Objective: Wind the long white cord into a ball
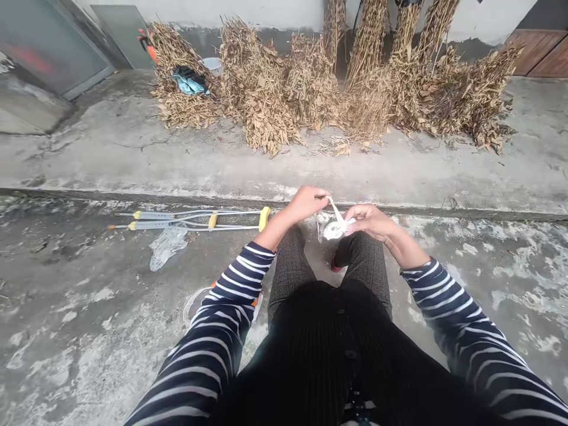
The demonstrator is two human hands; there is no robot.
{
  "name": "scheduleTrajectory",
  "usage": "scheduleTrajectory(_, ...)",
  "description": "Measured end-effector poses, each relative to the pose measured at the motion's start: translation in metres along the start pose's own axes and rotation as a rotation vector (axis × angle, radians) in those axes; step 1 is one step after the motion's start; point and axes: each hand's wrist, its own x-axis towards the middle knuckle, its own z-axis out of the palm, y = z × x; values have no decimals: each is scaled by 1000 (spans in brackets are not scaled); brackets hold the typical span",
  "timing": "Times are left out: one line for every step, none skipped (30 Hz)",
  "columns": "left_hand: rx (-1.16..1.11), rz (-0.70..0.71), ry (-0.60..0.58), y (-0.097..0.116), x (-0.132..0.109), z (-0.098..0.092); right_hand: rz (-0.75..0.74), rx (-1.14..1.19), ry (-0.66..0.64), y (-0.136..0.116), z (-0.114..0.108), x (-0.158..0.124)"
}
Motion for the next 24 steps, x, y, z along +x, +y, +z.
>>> scheduleTrajectory(4,13,20,-2,2,4,8,111,-6,-7,1,0)
scheduleTrajectory(-7,19,21,-4,2,11,-27,199,48,-14,1,1)
scheduleTrajectory(-29,13,3,-5,1,18,-94,253,139,-21,1,4)
scheduleTrajectory(-57,-3,-30,-7,-3,25,-182,270,250,-26,0,8)
scheduleTrajectory(-86,-22,-76,-7,-8,32,-276,239,364,-29,-2,13)
scheduleTrajectory(-113,-35,-125,-7,-13,36,-362,157,474,-30,-5,17)
scheduleTrajectory(-138,-39,-166,-6,-19,37,-423,33,563,-27,-7,21)
scheduleTrajectory(-161,-32,-192,-3,-24,36,-444,-114,618,-23,-9,23)
scheduleTrajectory(-177,-19,-201,0,-27,32,-424,-260,624,-17,-10,24)
scheduleTrajectory(-184,-9,-196,3,-29,26,-373,-377,586,-10,-11,23)
scheduleTrajectory(-185,-7,-187,6,-29,18,-302,-441,505,-4,-11,21)
scheduleTrajectory(-186,-12,-183,9,-27,10,-230,-442,389,1,-11,18)
scheduleTrajectory(-191,-21,-184,11,-23,3,-162,-387,256,3,-11,14)
scheduleTrajectory(-204,-28,-188,13,-19,-3,-105,-292,127,4,-11,10)
scheduleTrajectory(-223,-34,-194,13,-14,-7,-56,-178,15,2,-11,6)
scheduleTrajectory(-244,-34,-197,12,-9,-10,-16,-61,-70,-1,-12,4)
scheduleTrajectory(-260,-29,-194,10,-4,-9,4,49,-115,-6,-13,2)
scheduleTrajectory(-264,-22,-189,8,0,-7,-5,151,-110,-12,-14,2)
scheduleTrajectory(-255,-18,-189,6,2,-3,-40,239,-67,-17,-14,3)
scheduleTrajectory(-238,-20,-197,4,2,3,-96,311,4,-22,-15,5)
scheduleTrajectory(-221,-27,-209,3,1,9,-162,358,90,-25,-15,8)
scheduleTrajectory(-208,-38,-232,2,-2,15,-228,371,185,-27,-15,12)
scheduleTrajectory(-205,-47,-266,1,-6,21,-293,336,283,-27,-14,16)
scheduleTrajectory(-211,-48,-302,2,-12,25,-353,253,382,-25,-14,20)
